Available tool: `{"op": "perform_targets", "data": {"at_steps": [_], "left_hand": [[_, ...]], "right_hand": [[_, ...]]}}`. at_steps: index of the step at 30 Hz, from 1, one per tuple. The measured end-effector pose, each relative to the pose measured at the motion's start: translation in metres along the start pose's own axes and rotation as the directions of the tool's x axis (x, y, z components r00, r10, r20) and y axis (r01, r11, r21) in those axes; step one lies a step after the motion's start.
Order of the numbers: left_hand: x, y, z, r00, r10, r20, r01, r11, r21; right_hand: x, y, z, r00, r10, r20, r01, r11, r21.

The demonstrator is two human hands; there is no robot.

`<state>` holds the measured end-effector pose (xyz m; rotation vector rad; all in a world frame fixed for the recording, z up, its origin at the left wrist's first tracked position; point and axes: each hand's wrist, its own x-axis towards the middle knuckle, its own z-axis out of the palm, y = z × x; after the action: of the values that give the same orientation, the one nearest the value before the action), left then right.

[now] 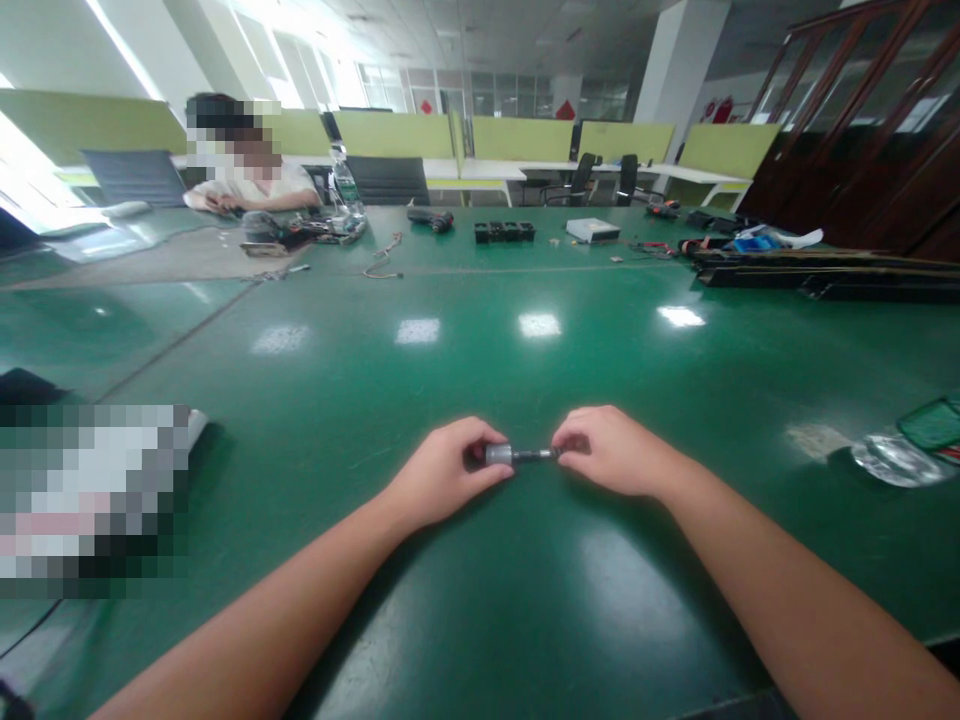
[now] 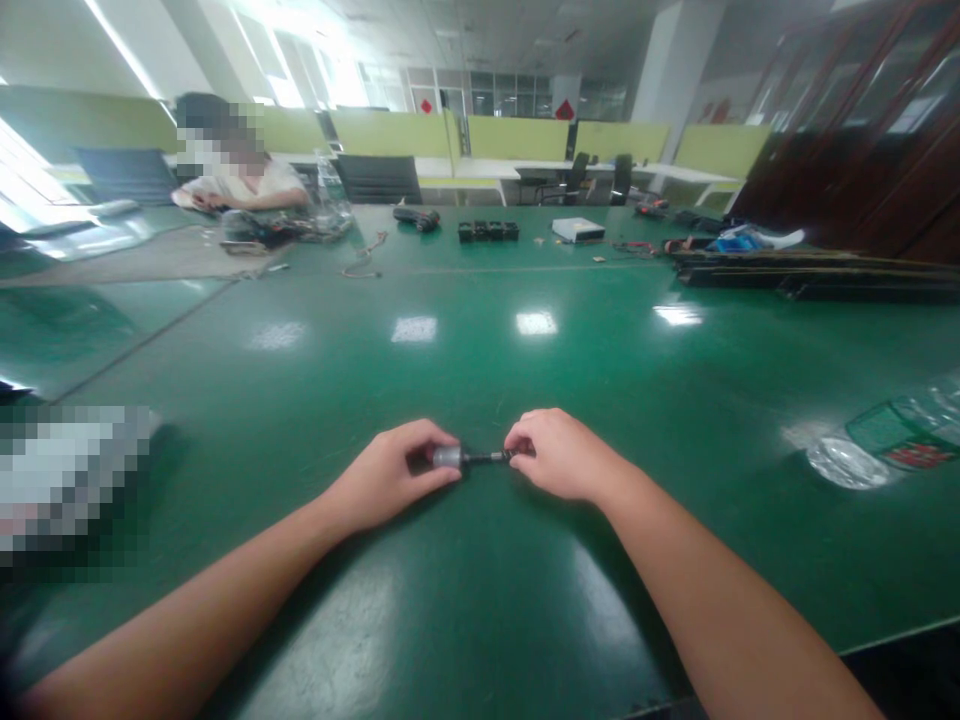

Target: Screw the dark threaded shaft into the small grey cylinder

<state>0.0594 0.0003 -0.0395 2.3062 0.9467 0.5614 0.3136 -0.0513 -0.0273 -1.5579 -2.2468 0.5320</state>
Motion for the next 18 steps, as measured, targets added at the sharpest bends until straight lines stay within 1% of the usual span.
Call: {"op": "perform_targets", "data": {"at_steps": [5, 10, 15, 17, 18], "left_hand": [[0.0, 0.0, 0.0, 1.0, -0.001, 0.001, 0.001, 1.0, 0.004], [0.001, -0.001, 0.0, 1.0, 0.004, 0.002, -0.004, 1.0, 0.005], [0.001, 0.0, 0.001, 1.0, 0.003, 0.005, -0.003, 1.0, -0.004], [0.001, 0.0, 0.001, 1.0, 0.009, 0.003, -0.009, 1.0, 0.002], [0.001, -0.001, 0.001, 1.0, 0.012, 0.001, -0.012, 1.0, 0.006]], "right_hand": [[-0.001, 0.004, -0.004, 0.999, 0.035, 0.013, -0.035, 0.999, -0.032], [-0.002, 0.001, -0.006, 1.0, 0.026, 0.011, -0.026, 0.999, -0.019], [0.0, -0.003, 0.003, 0.999, -0.04, -0.026, 0.041, 0.999, 0.023], [0.003, -0.005, 0.01, 0.996, -0.081, -0.049, 0.084, 0.994, 0.069], [0.004, -0.005, 0.015, 0.994, -0.09, -0.067, 0.097, 0.988, 0.119]]}}
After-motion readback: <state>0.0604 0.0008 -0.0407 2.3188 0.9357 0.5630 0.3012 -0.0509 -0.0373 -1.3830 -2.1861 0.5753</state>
